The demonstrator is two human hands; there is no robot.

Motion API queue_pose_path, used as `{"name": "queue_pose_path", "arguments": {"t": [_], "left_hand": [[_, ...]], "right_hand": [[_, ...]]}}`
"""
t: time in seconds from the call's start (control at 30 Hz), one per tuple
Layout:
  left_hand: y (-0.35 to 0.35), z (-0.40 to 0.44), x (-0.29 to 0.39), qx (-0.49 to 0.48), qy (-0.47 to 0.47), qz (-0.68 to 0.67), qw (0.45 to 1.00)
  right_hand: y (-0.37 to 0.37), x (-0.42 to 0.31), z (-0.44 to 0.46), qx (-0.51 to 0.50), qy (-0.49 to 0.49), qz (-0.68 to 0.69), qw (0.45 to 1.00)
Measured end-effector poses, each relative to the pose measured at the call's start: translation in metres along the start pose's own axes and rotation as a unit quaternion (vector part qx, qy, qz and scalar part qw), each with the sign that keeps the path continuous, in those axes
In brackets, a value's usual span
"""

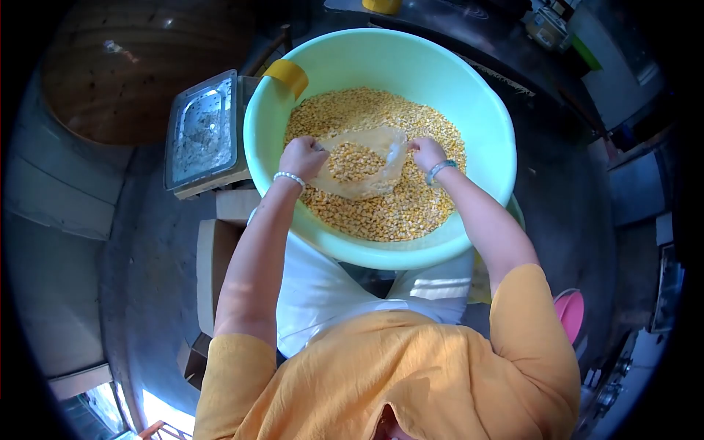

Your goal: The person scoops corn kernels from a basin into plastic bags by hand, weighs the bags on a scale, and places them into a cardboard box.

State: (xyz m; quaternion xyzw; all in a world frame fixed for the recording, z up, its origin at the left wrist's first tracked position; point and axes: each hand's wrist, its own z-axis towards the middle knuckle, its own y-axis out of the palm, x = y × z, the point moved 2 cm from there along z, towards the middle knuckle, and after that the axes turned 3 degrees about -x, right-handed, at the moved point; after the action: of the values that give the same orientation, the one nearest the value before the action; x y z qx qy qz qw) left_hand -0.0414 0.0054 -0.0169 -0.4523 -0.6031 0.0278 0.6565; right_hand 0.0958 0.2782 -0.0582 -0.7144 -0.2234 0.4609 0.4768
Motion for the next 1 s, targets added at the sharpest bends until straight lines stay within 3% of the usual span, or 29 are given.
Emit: {"name": "queue_pose_path", "arguments": {"t": [0.1,0.2,0.5,0.7,0.93,1.0], "left_hand": [[0.000,-0.004,0.004,0.003,0.001,0.011,1.000],[0.000,-0.004,0.003,0.003,0.007,0.031,0.999],[0.000,-0.012,0.010,-0.012,0.021,0.085,0.996],[0.000,-0.013,0.011,-0.028,0.021,0.143,0.989],[0.003,-0.014,0.009,0.009,0.027,0.205,0.978],[0.003,-0.014,0.010,0.018,0.016,0.213,0.977]], "right_hand": [[0.031,0.018,-0.012,-0.145,0.014,-0.147,0.979],[0.045,0.011,-0.014,-0.189,0.014,-0.131,0.973],[0.048,-0.008,-0.033,-0.135,0.121,-0.135,0.974],[0.058,0.001,-0.025,-0.162,0.105,-0.149,0.970],[0.028,0.001,-0.015,-0.063,0.143,-0.082,0.984],[0.025,0.008,-0.002,-0.026,0.089,-0.053,0.994]]}}
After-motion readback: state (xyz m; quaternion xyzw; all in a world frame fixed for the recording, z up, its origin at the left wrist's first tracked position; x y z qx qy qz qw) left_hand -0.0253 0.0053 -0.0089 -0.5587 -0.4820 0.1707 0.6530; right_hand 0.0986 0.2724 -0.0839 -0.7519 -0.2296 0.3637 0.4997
